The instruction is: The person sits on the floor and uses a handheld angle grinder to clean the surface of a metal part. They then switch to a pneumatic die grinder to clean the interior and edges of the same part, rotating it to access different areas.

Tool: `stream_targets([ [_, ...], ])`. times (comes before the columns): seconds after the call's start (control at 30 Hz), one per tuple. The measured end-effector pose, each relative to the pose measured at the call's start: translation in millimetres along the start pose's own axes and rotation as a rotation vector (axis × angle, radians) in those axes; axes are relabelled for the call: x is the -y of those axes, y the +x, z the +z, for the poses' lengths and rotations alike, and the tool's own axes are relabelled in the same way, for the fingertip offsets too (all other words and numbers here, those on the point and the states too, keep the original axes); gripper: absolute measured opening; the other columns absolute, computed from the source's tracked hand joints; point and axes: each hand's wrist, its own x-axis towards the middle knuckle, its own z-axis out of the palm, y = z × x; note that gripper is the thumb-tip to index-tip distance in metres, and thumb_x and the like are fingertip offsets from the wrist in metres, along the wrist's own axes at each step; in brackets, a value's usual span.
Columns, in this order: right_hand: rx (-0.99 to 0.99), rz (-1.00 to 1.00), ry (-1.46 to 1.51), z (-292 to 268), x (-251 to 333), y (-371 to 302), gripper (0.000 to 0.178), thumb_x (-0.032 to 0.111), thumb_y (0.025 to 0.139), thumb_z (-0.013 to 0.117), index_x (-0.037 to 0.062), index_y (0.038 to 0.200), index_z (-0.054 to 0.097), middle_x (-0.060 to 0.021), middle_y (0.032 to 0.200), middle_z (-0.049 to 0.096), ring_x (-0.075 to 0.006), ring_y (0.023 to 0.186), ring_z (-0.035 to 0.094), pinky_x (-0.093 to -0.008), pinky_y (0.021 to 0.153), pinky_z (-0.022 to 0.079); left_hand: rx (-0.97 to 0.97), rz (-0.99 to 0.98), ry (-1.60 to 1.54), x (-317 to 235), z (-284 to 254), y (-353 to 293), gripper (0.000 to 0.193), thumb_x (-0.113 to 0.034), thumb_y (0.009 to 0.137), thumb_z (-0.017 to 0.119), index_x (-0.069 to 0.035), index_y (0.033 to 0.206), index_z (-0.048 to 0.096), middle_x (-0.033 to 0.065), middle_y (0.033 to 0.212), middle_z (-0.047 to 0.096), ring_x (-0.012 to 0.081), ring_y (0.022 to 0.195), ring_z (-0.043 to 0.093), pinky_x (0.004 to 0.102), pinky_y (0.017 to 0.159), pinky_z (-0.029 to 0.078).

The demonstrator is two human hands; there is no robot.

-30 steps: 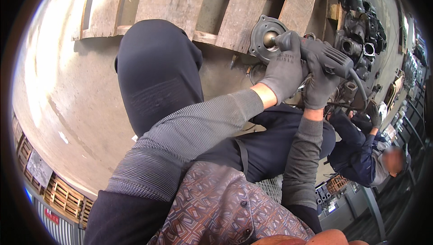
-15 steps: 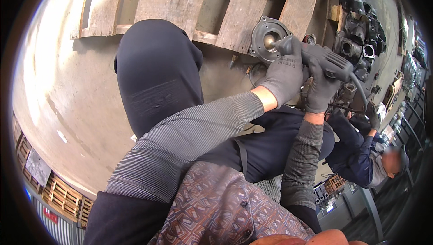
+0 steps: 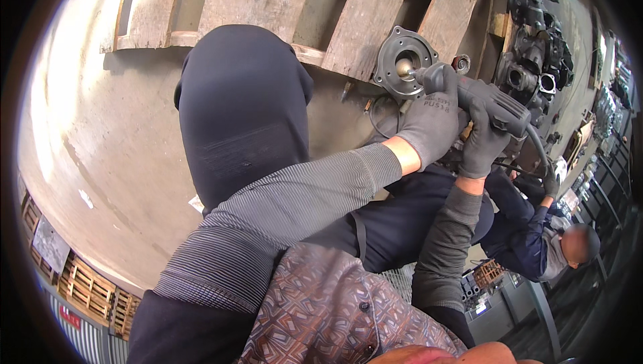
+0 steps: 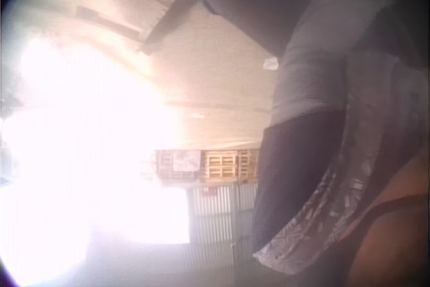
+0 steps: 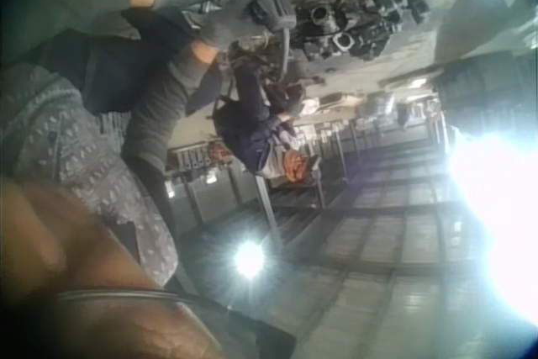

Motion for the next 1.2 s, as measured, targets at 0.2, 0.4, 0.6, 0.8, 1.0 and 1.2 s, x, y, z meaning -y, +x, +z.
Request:
stream_targets([
  [0.2,-0.036,0.023,-0.015,0.1,3.3,0.7,0.035,0.005,0.093,0.077,-0.0082,0.124,0.066,-0.0148,0.130,0.069,-0.0236,0.119,0.066,-0.0383,0.107,0.050,-0.010,0.032,0.021,1.0,4.5,4.1,0.091,-0.027,0.099,0.062,0.014,0.157,0.007,0.0275,0.099,0.073,0.0416,0.094,0.073,0.0492,0.080,0.058],
  [0.4,-0.049,-0.040,-0.123,-3.0,1.9,3.4,0.033,0.006,0.093,0.076,-0.0074,0.122,0.067,-0.0128,0.125,0.071,-0.0211,0.114,0.067,-0.0365,0.102,0.053,-0.037,0.040,0.041,-2.2,7.4,5.6,0.091,-0.026,0.098,0.063,0.015,0.156,0.006,0.0269,0.102,0.073,0.0405,0.095,0.073,0.0491,0.081,0.058],
  [0.6,-0.087,0.017,-0.103,-5.7,1.8,5.1,0.034,0.006,0.093,0.076,-0.0081,0.122,0.065,-0.0134,0.123,0.070,-0.0207,0.112,0.067,-0.0373,0.101,0.053,0.045,0.003,0.024,-8.5,3.6,7.0,0.087,-0.023,0.096,0.064,0.012,0.155,0.010,0.0267,0.101,0.072,0.0415,0.095,0.072,0.0504,0.080,0.058],
  [0.8,-0.050,-0.003,-0.175,-9.9,8.1,5.8,0.039,0.006,0.093,0.076,-0.0085,0.127,0.062,-0.0144,0.126,0.069,-0.0216,0.112,0.067,-0.0372,0.101,0.053,-0.010,0.039,-0.028,-10.1,2.3,6.5,0.083,-0.022,0.095,0.065,0.010,0.153,0.014,0.0274,0.101,0.072,0.0431,0.095,0.072,0.0503,0.080,0.057],
  [1.0,-0.071,-0.017,-0.101,-12.3,7.4,6.7,0.035,0.003,0.094,0.075,-0.0084,0.125,0.065,-0.0130,0.123,0.070,-0.0192,0.111,0.067,-0.0354,0.100,0.054,-0.063,0.067,0.005,-11.4,5.0,6.5,0.081,-0.022,0.094,0.066,0.010,0.152,0.019,0.0282,0.103,0.072,0.0437,0.097,0.071,0.0506,0.082,0.057],
  [1.2,-0.047,-0.004,-0.172,-15.1,7.4,7.2,0.034,0.002,0.093,0.075,-0.0083,0.124,0.066,-0.0124,0.125,0.070,-0.0194,0.112,0.067,-0.0357,0.101,0.054,-0.007,0.047,0.003,-11.2,4.3,6.2,0.089,-0.025,0.095,0.064,0.012,0.157,0.013,0.0269,0.102,0.072,0.0424,0.096,0.072,0.0493,0.081,0.058],
])
